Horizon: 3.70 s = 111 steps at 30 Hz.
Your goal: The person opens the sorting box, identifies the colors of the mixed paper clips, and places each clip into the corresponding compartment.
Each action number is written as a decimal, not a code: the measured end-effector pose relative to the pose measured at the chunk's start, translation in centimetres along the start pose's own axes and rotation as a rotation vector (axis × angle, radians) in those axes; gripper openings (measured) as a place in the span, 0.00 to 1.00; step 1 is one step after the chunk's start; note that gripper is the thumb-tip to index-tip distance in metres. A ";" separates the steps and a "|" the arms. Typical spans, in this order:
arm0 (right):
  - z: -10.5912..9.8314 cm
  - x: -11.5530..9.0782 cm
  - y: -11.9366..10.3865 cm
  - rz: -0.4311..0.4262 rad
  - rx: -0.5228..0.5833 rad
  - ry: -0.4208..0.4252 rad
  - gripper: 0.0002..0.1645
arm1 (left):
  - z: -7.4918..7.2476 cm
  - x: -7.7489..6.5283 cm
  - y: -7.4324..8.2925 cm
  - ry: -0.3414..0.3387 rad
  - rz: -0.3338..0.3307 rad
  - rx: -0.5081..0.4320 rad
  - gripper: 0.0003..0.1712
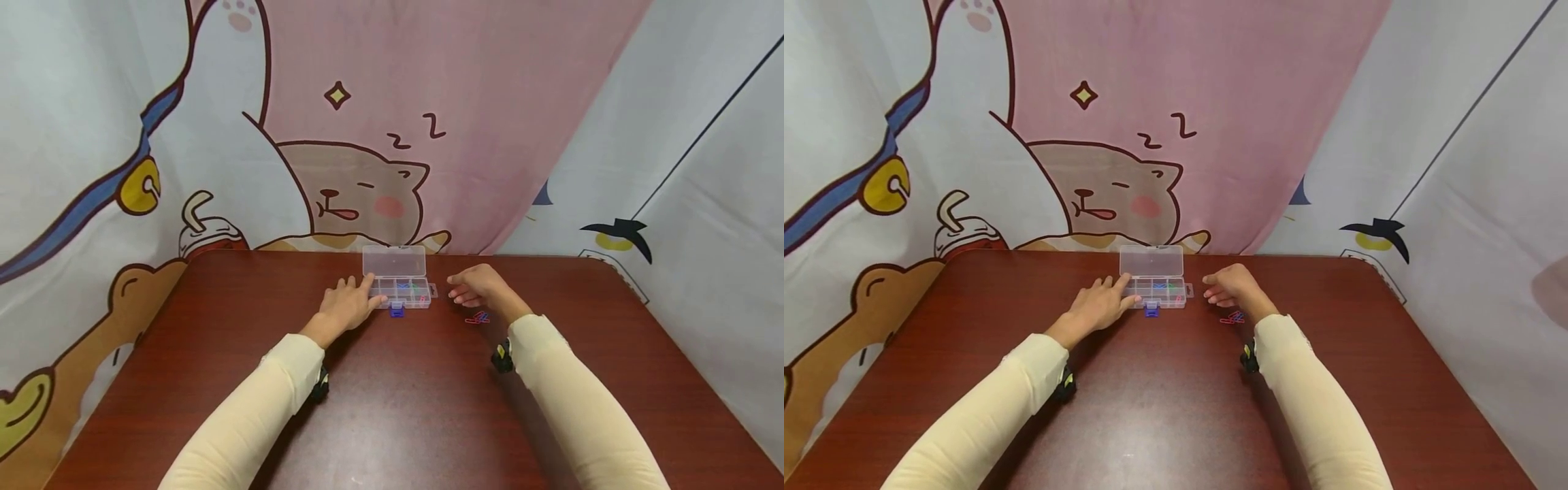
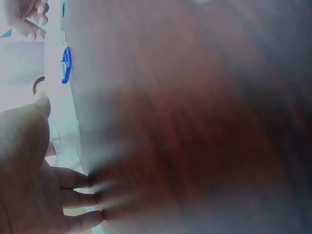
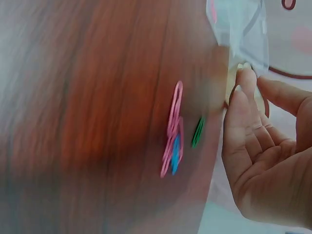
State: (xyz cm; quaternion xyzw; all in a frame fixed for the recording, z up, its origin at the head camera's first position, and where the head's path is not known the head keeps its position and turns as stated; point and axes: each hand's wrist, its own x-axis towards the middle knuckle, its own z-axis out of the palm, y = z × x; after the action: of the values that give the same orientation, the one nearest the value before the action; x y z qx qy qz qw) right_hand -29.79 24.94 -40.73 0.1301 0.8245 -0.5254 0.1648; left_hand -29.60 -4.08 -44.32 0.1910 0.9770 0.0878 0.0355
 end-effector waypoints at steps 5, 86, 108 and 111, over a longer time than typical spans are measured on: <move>-1.3 -0.1 1.5 0.016 0.006 0.014 0.23 | 0.2 0.0 -0.1 -0.006 -0.001 -0.001 0.40; -0.5 0.5 2.0 0.121 -0.569 0.247 0.15 | 0.0 -0.1 -0.2 -0.021 -0.011 -0.010 0.40; -1.3 -0.4 1.5 0.000 -0.509 0.210 0.14 | 0.0 -0.1 0.0 -0.029 -0.007 -0.001 0.41; -1.8 -0.1 1.7 -0.021 -0.468 0.204 0.12 | 0.0 0.0 0.0 -0.026 -0.008 0.001 0.41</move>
State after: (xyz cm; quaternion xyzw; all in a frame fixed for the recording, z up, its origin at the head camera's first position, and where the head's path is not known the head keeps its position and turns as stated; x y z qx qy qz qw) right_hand -29.31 27.29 -41.35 0.1324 0.9373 -0.3062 0.1009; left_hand -29.60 -4.06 -44.29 0.1882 0.9773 0.0846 0.0484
